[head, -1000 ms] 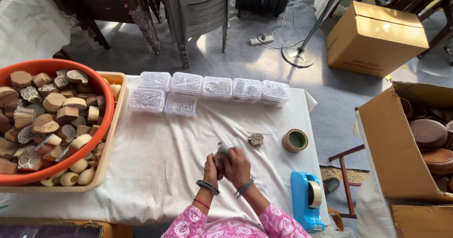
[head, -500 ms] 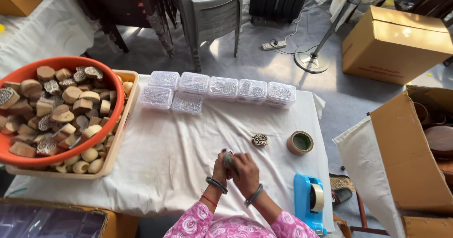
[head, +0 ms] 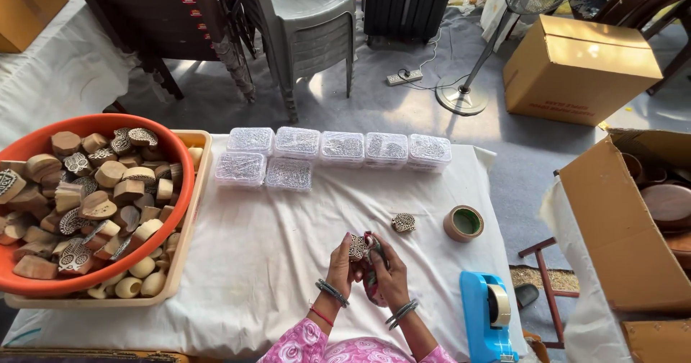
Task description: The person wipes wooden stamps with a cloth and places them into a clear plastic container. They also handle bubble-wrapped packages and a tape dispenser on the table.
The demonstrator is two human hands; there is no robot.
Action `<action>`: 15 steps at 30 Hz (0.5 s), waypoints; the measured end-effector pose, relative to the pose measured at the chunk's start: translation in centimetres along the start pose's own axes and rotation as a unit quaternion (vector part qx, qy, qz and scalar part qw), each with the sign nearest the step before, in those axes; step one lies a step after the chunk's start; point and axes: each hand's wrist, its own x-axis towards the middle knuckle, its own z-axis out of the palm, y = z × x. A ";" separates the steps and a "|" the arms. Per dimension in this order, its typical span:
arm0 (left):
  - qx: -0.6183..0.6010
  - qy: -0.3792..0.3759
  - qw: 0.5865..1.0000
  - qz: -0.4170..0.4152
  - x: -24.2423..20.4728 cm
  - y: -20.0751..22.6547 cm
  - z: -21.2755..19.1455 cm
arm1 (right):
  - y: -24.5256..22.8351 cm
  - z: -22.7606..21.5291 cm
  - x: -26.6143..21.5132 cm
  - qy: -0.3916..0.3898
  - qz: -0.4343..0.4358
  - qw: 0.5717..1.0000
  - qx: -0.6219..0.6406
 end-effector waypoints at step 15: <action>0.123 -0.045 0.991 0.016 4.3 2.2 -1.8 | -1.9 0.0 5.0 -0.017 -0.106 0.989 -0.098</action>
